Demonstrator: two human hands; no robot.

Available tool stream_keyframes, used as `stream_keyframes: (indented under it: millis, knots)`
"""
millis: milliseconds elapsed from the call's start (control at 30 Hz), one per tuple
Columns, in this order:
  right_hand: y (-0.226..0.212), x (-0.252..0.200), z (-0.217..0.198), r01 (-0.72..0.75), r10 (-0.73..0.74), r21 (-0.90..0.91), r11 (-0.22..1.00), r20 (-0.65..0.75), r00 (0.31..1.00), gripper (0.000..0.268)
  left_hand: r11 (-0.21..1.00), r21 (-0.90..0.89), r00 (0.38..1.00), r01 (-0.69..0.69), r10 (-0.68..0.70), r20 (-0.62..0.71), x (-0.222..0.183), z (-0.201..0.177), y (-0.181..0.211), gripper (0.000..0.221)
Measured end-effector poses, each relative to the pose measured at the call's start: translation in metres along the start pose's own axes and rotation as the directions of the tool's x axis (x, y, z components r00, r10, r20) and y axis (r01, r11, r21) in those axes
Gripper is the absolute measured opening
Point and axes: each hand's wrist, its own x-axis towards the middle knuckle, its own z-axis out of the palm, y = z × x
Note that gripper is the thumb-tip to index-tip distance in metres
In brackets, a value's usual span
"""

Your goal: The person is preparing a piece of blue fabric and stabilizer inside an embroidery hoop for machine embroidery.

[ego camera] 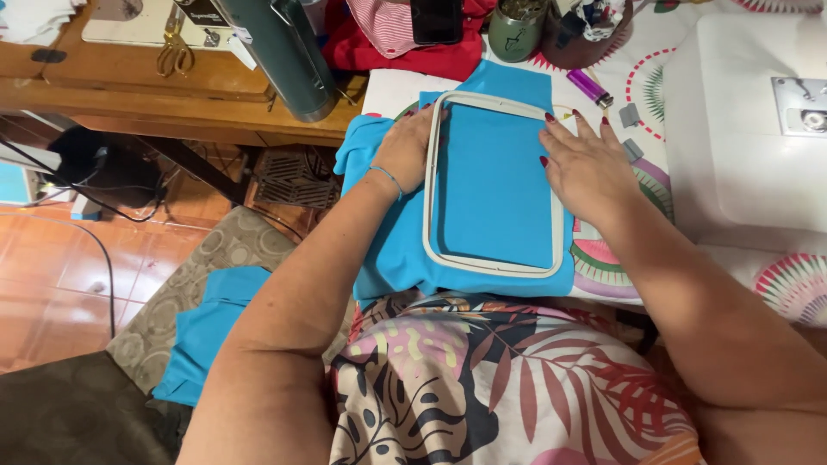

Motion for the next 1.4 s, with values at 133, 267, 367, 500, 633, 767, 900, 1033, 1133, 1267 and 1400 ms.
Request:
stream_keyframes:
  millis: [133,267,367,500,633,767,900,1033,1133,1267,1400]
  knots:
    - [0.004,0.0,0.006,-0.001,0.002,0.041,0.999,-0.035,0.999,0.055,0.996,-0.09,0.998,-0.004,-0.002,-0.069,-0.008,-0.023,0.025,0.052]
    - [0.008,0.002,0.011,0.015,-0.011,0.072,0.997,-0.058,0.998,0.055,0.984,-0.17,0.995,0.055,-0.068,-0.073,-0.003,-0.011,0.008,0.062]
    - [0.01,0.001,0.015,0.031,-0.023,0.093,0.995,-0.091,0.996,0.054,0.977,-0.202,0.994,0.067,-0.083,-0.069,0.0,-0.009,0.002,0.061]
    - [0.01,0.001,0.015,0.046,-0.032,0.116,0.992,-0.121,0.992,0.053,0.915,-0.397,0.989,0.065,-0.113,-0.098,0.007,-0.007,-0.007,0.052]
    - [0.012,0.001,0.016,0.063,-0.044,0.126,0.99,-0.151,0.988,0.052,0.929,-0.348,0.983,0.124,-0.162,-0.084,0.003,-0.009,-0.001,0.047]
    - [0.012,0.0,0.015,0.065,-0.045,0.15,0.987,-0.133,0.99,0.053,0.962,-0.23,0.978,0.147,-0.176,-0.11,0.004,-0.005,0.001,0.042]
    - [0.011,-0.001,0.012,0.059,-0.037,0.159,0.986,-0.136,0.99,0.052,0.995,-0.068,0.976,0.079,-0.091,-0.197,0.008,0.01,-0.002,0.039]
    - [0.018,0.008,0.021,0.074,-0.061,0.125,0.989,-0.098,0.993,0.058,0.991,-0.074,0.956,-0.112,0.087,-0.279,0.01,0.003,0.003,0.038]
    - [0.018,0.006,0.025,0.097,-0.081,0.128,0.987,-0.129,0.988,0.057,0.995,-0.002,0.967,-0.096,0.093,-0.237,0.011,0.003,-0.001,0.04]
    - [0.026,0.007,0.043,0.141,-0.116,0.079,0.987,-0.259,0.959,0.055,0.982,0.136,0.966,-0.13,0.156,-0.205,0.014,0.004,-0.006,0.04]
    - [0.027,0.008,0.045,0.155,-0.132,0.058,0.986,-0.291,0.948,0.053,0.905,0.413,0.983,-0.104,0.156,-0.093,0.015,-0.015,0.013,0.04]
